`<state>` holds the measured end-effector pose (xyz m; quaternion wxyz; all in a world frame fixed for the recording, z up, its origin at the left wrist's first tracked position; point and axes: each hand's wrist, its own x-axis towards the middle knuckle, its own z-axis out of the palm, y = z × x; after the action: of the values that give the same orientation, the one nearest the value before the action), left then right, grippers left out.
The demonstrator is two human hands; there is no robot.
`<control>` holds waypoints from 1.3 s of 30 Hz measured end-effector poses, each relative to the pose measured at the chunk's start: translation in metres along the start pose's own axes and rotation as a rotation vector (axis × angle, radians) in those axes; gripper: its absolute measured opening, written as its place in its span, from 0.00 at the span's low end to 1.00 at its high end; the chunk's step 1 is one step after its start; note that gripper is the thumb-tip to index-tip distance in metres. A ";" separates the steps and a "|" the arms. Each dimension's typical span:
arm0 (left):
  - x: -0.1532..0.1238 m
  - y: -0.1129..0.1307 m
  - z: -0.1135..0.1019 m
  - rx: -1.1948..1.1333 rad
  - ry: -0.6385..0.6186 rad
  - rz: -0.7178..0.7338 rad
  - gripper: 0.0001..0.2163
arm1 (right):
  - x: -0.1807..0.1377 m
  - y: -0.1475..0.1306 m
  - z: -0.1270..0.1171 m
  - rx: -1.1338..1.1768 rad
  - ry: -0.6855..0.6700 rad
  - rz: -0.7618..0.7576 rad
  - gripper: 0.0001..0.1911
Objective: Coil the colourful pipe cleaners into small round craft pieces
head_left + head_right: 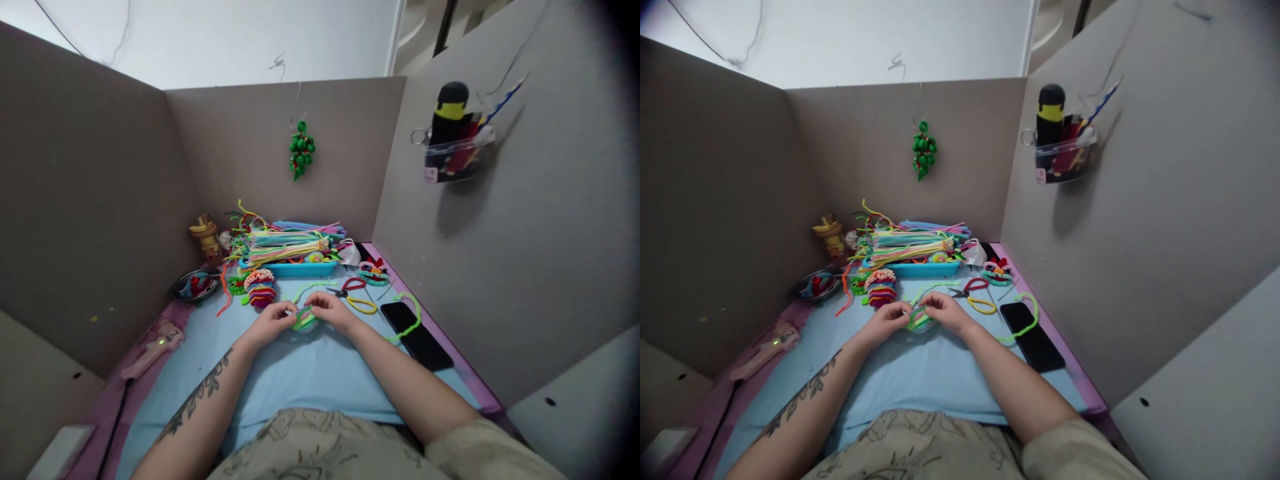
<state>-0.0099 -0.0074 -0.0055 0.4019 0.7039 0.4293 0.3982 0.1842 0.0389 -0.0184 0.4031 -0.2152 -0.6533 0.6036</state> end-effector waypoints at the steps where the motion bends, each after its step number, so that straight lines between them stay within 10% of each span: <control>1: 0.000 0.001 0.000 0.059 0.087 0.002 0.10 | 0.001 0.002 0.000 -0.023 0.036 -0.012 0.09; 5: 0.000 0.003 0.003 0.363 0.361 0.057 0.08 | 0.003 0.007 -0.001 -0.179 0.201 -0.076 0.08; 24: -0.006 0.013 0.004 0.954 -0.006 0.168 0.06 | 0.004 0.008 -0.005 -0.303 0.162 0.004 0.10; 33: -0.008 0.016 -0.010 0.715 -0.088 0.207 0.08 | 0.000 0.005 -0.005 0.039 0.008 0.100 0.14; 39: -0.007 0.016 -0.003 0.529 0.105 0.179 0.07 | 0.001 0.004 -0.003 0.108 0.022 0.108 0.15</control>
<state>-0.0105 -0.0185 0.0085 0.1444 0.7978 0.4749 0.3422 0.1848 0.0422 -0.0224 0.3881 -0.2349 -0.6026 0.6566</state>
